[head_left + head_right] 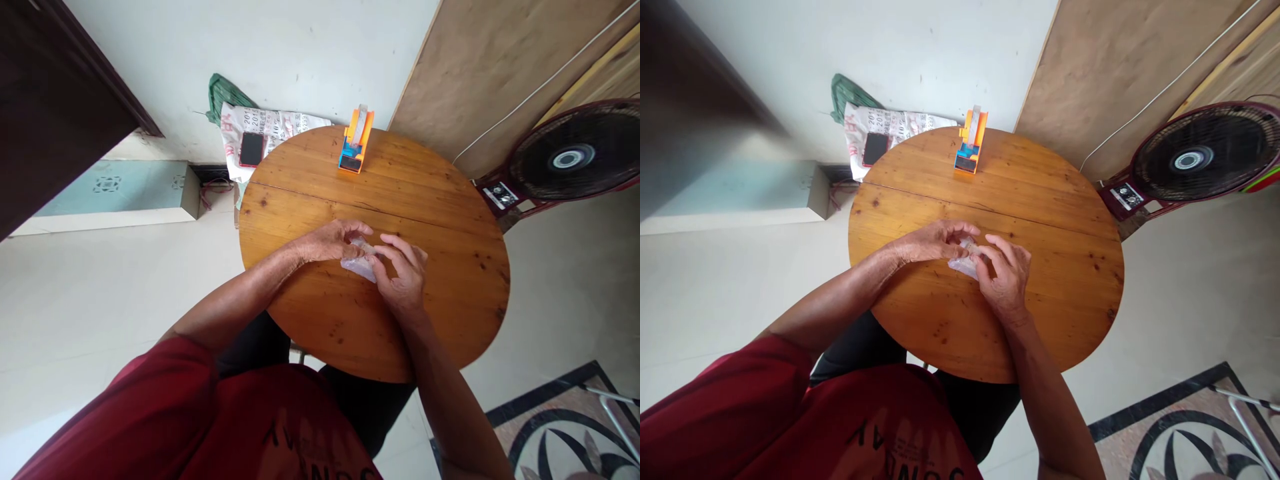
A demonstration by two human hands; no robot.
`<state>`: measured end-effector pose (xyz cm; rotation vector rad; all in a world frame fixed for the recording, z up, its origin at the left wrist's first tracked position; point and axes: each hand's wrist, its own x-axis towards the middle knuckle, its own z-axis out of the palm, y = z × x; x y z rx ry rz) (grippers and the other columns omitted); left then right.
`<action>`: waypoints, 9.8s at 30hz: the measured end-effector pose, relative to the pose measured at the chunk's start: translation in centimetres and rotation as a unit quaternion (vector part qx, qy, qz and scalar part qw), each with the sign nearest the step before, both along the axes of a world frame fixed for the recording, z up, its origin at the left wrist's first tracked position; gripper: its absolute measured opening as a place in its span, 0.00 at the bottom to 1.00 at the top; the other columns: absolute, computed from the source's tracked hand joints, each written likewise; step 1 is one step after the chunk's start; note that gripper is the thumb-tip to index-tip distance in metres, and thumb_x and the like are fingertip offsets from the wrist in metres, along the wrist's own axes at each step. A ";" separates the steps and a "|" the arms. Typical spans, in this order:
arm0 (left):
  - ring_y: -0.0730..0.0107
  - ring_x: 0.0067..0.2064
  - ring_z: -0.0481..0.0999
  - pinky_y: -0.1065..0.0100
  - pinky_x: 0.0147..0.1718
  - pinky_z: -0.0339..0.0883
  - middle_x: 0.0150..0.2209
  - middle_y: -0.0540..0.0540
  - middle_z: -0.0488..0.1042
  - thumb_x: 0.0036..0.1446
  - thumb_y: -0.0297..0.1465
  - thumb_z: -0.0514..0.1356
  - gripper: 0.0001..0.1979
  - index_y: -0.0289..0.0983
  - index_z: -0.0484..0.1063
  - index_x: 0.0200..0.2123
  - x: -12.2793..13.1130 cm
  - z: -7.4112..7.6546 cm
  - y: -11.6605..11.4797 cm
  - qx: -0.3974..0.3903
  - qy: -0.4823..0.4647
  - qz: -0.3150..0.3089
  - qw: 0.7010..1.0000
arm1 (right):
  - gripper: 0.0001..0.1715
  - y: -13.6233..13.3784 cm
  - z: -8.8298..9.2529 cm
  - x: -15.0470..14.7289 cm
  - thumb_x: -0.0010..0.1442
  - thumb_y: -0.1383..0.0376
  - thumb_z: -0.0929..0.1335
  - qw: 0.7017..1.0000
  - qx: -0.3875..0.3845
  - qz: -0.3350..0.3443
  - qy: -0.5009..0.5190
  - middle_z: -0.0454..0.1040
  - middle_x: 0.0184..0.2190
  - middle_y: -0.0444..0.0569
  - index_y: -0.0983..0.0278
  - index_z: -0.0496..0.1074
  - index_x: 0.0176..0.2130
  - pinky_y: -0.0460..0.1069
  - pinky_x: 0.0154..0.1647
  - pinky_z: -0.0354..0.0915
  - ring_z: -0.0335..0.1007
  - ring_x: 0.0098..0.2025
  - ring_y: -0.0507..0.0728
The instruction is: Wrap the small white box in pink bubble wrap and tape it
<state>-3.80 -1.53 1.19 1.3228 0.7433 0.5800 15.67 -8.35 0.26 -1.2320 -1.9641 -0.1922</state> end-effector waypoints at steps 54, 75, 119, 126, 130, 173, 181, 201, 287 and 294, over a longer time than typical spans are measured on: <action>0.76 0.37 0.72 0.71 0.38 0.65 0.38 0.49 0.75 0.51 0.26 0.66 0.19 0.34 0.71 0.48 0.5 -0.8 0.0 -0.018 -0.054 -0.029 0.998 | 0.14 -1.1 1.2 0.7 0.63 0.66 0.67 0.995 -0.041 0.052 0.072 0.79 0.49 0.49 0.55 0.78 0.47 0.61 0.57 0.65 0.75 0.52 0.62; 0.73 0.37 0.78 0.70 0.37 0.68 0.43 0.45 0.78 0.49 0.26 0.69 0.22 0.35 0.71 0.48 0.6 -0.9 -0.5 -0.076 -0.110 -0.017 0.991 | 0.33 -0.8 -0.6 1.8 0.58 0.54 0.73 0.985 -0.172 0.009 -0.012 0.79 0.50 0.55 0.56 0.66 0.60 0.63 0.54 0.68 0.75 0.50 0.66; 0.72 0.37 0.74 0.69 0.38 0.67 0.38 0.47 0.75 0.51 0.28 0.62 0.22 0.34 0.68 0.51 -0.1 -0.3 0.0 0.018 -0.025 0.031 0.999 | 0.04 1.1 1.5 1.5 0.63 0.67 0.69 0.997 -0.032 0.060 -0.022 0.83 0.45 0.47 0.57 0.74 0.35 0.60 0.57 0.64 0.80 0.43 0.58; 0.73 0.37 0.70 0.70 0.36 0.65 0.39 0.48 0.72 0.53 0.38 0.67 0.27 0.36 0.69 0.54 0.3 -0.2 -0.6 0.142 0.083 -0.001 0.986 | 0.07 1.4 1.5 1.4 0.64 0.66 0.68 0.992 -0.093 0.046 0.077 0.83 0.43 0.48 0.58 0.74 0.33 0.60 0.54 0.67 0.79 0.46 0.59; 0.72 0.39 0.72 0.69 0.39 0.67 0.41 0.48 0.72 0.53 0.34 0.66 0.34 0.37 0.61 0.63 0.6 -0.5 -1.1 0.124 0.045 -0.019 0.991 | 0.05 1.3 2.0 1.3 0.63 0.66 0.69 0.973 -0.156 0.056 0.161 0.82 0.43 0.50 0.59 0.74 0.33 0.59 0.51 0.71 0.79 0.46 0.59; 0.76 0.30 0.71 0.72 0.34 0.63 0.28 0.51 0.76 0.43 0.34 0.71 0.12 0.33 0.76 0.30 2.2 -0.9 -0.2 -0.076 -0.145 0.121 0.979 | 0.09 8.0 5.8 3.8 0.62 0.63 0.68 0.924 -0.231 0.068 0.299 0.80 0.32 0.46 0.60 0.77 0.31 0.55 0.47 0.70 0.77 0.39 0.57; 0.74 0.27 0.71 0.72 0.29 0.62 0.27 0.50 0.75 0.44 0.30 0.69 0.10 0.33 0.76 0.31 2.7 0.1 1.4 -0.075 -0.055 0.046 0.995 | 0.10 3.1 6.6 2.4 0.63 0.61 0.67 0.959 -0.131 -0.034 0.247 0.71 0.22 0.41 0.60 0.72 0.30 0.49 0.31 0.63 0.67 0.26 0.52; 0.76 0.24 0.71 0.70 0.26 0.65 0.24 0.51 0.75 0.43 0.42 0.75 0.19 0.34 0.76 0.27 4.1 -0.7 1.6 -0.139 -0.175 0.178 0.958 | 0.15 3.0 2.1 2.1 0.64 0.54 0.69 0.815 -0.312 0.032 0.487 0.65 0.24 0.40 0.59 0.69 0.29 0.47 0.26 0.57 0.59 0.24 0.51; 0.63 0.41 0.75 0.63 0.44 0.67 0.35 0.46 0.76 0.57 0.29 0.60 0.03 0.37 0.73 0.30 -1.7 4.6 -7.6 0.448 0.278 -0.293 0.798 | 0.14 8.1 -2.4 7.5 0.55 0.55 0.66 0.925 -0.160 -0.147 0.312 0.68 0.22 0.41 0.62 0.73 0.28 0.50 0.32 0.59 0.63 0.27 0.53; 0.75 0.31 0.74 0.72 0.32 0.66 0.33 0.48 0.77 0.63 0.26 0.54 0.10 0.35 0.76 0.40 -0.8 4.0 -5.6 0.381 0.198 -0.060 0.901 | 0.17 8.2 -2.4 7.9 0.55 0.53 0.63 0.943 -0.163 -0.169 0.237 0.73 0.25 0.46 0.62 0.72 0.28 0.52 0.35 0.62 0.67 0.30 0.57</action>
